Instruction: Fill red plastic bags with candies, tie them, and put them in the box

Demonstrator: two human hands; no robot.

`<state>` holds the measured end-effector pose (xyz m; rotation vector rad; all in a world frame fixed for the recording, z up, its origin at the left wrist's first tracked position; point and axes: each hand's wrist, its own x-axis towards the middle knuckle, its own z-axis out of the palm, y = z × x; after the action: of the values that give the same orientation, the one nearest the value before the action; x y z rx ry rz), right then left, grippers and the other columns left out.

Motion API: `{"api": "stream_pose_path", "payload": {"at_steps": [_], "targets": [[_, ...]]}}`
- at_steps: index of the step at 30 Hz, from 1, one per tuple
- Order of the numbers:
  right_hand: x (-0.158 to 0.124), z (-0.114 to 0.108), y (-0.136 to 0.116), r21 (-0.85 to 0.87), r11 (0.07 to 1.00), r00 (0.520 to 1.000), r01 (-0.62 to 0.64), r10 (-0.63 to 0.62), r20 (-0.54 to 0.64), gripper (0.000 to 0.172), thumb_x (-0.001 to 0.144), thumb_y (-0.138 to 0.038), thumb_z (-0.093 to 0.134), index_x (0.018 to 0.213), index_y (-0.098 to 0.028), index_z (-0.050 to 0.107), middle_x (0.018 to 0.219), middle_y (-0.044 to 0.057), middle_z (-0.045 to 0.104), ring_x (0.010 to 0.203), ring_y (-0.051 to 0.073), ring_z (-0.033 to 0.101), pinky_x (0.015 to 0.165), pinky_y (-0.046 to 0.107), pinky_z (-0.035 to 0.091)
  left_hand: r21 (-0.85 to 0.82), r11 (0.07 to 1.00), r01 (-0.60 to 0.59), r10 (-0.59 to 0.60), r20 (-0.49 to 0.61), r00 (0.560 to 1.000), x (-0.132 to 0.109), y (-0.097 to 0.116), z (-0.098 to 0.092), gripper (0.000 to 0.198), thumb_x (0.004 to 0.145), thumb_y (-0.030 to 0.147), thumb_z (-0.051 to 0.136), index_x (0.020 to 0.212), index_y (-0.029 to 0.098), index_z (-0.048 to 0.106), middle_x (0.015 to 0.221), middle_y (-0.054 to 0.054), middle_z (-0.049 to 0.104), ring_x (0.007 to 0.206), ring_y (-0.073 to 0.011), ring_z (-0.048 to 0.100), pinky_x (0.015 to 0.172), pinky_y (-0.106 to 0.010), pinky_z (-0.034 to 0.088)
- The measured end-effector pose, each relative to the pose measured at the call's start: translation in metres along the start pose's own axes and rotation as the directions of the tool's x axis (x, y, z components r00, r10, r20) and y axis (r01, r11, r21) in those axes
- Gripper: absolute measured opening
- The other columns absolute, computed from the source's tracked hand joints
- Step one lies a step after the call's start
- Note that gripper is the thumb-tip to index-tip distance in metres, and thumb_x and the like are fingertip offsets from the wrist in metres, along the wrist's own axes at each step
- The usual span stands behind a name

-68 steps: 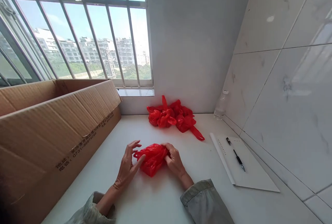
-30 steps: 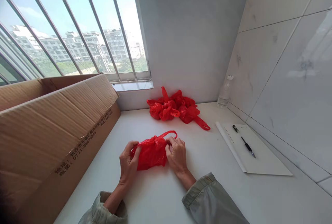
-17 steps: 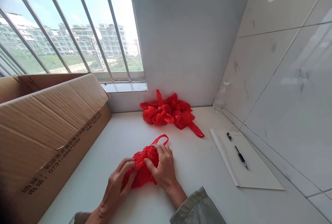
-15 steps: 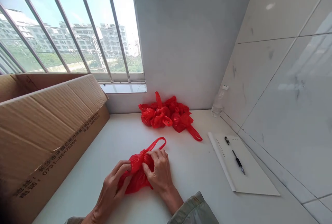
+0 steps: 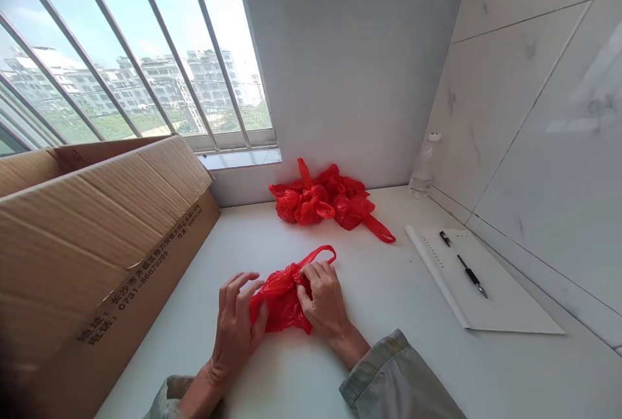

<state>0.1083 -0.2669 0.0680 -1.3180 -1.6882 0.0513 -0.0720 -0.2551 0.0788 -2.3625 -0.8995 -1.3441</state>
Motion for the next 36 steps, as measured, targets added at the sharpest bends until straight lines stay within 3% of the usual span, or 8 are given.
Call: {"api": "stream_pose_path", "payload": {"at_steps": [4, 10, 15, 19, 22, 29, 33, 36], "targets": [[-0.007, -0.003, -0.001, -0.023, 0.988, 0.988, 0.155, -0.155, 0.015, 0.010, 0.081, -0.011, 0.048, 0.083, -0.019, 0.052, 0.082, 0.003, 0.058, 0.080, 0.020, 0.046, 0.075, 0.033, 0.036, 0.137, 0.973, -0.186, 0.177, 0.077, 0.981, 0.004, 0.017, -0.001, 0.031, 0.088, 0.002, 0.052, 0.116, 0.016, 0.059, 0.113, -0.010, 0.064, 0.110, -0.0307, 0.050, 0.104, -0.055, 0.030], [-0.010, -0.007, -0.002, -0.050, 0.977, 0.978, 0.207, -0.205, 0.036, 0.008, 0.082, -0.012, 0.049, 0.083, -0.019, 0.053, 0.079, 0.003, 0.057, 0.080, 0.020, 0.046, 0.076, 0.034, 0.036, 0.011, 1.000, 0.019, -0.021, 0.145, 0.989, 0.004, 0.014, 0.000, 0.023, 0.098, 0.016, 0.043, 0.093, 0.020, 0.064, 0.085, -0.001, 0.069, 0.084, -0.0183, 0.059, 0.102, -0.047, 0.030], [-0.009, -0.008, 0.005, 0.011, 0.999, 0.999, -0.039, 0.039, -0.024, 0.008, 0.084, -0.017, 0.047, 0.084, -0.021, 0.053, 0.082, 0.002, 0.059, 0.082, 0.020, 0.050, 0.080, 0.035, 0.037, -0.042, 0.964, 0.264, -0.260, 0.076, 0.963, 0.000, -0.007, 0.005, 0.024, 0.098, 0.025, 0.041, 0.082, 0.021, 0.060, 0.077, 0.001, 0.066, 0.072, -0.0157, 0.058, 0.093, -0.040, 0.038], [-0.004, -0.010, 0.018, 0.101, 0.949, 0.943, -0.299, 0.310, -0.123, 0.007, 0.084, -0.027, 0.048, 0.083, -0.021, 0.051, 0.082, 0.002, 0.058, 0.077, 0.020, 0.052, 0.075, 0.034, 0.039, -0.054, 0.851, 0.523, -0.526, -0.067, 0.848, -0.004, -0.029, 0.007, 0.016, 0.095, 0.027, 0.039, 0.085, 0.020, 0.050, 0.078, -0.002, 0.061, 0.068, -0.0175, 0.056, 0.069, -0.033, 0.045], [-0.003, -0.011, 0.024, 0.122, 0.932, 0.925, -0.340, 0.355, -0.136, 0.009, 0.083, -0.029, 0.049, 0.086, -0.020, 0.051, 0.084, 0.003, 0.058, 0.075, 0.019, 0.052, 0.069, 0.032, 0.041, -0.094, 0.800, 0.593, -0.600, -0.084, 0.796, -0.005, -0.037, 0.008, 0.013, 0.095, 0.027, 0.039, 0.086, 0.021, 0.044, 0.074, 0.001, 0.057, 0.063, -0.0163, 0.057, 0.060, -0.028, 0.046], [0.001, -0.007, 0.024, 0.069, 0.995, 0.988, -0.074, 0.083, -0.128, 0.044, 0.083, -0.034, 0.052, 0.124, -0.018, 0.047, 0.123, 0.013, 0.054, 0.105, 0.025, 0.050, 0.092, 0.043, 0.040, -0.159, 0.876, 0.456, -0.459, 0.022, 0.888, -0.004, -0.018, 0.011, 0.035, 0.092, 0.034, 0.049, 0.124, 0.021, 0.042, 0.121, -0.009, 0.054, 0.102, -0.0215, 0.058, 0.087, -0.036, 0.048], [0.015, 0.001, 0.031, -0.020, 1.000, 0.995, 0.008, -0.010, -0.100, 0.051, 0.085, -0.036, 0.054, 0.132, -0.017, 0.044, 0.129, 0.015, 0.053, 0.113, 0.027, 0.047, 0.099, 0.048, 0.035, -0.108, 0.902, 0.417, -0.414, 0.052, 0.909, -0.003, -0.020, 0.015, 0.041, 0.088, 0.033, 0.057, 0.126, 0.023, 0.048, 0.117, -0.009, 0.058, 0.096, -0.0233, 0.059, 0.086, -0.040, 0.045], [0.022, 0.007, 0.032, 0.012, 1.000, 1.000, 0.017, -0.018, 0.011, 0.037, 0.084, -0.029, 0.054, 0.119, -0.018, 0.055, 0.118, 0.013, 0.060, 0.111, 0.027, 0.049, 0.099, 0.047, 0.035, -0.089, 0.916, 0.391, -0.386, 0.066, 0.920, 0.004, -0.028, 0.022, 0.038, 0.083, 0.030, 0.061, 0.120, 0.023, 0.056, 0.109, -0.009, 0.060, 0.099, -0.0260, 0.056, 0.090, -0.045, 0.042]]}}
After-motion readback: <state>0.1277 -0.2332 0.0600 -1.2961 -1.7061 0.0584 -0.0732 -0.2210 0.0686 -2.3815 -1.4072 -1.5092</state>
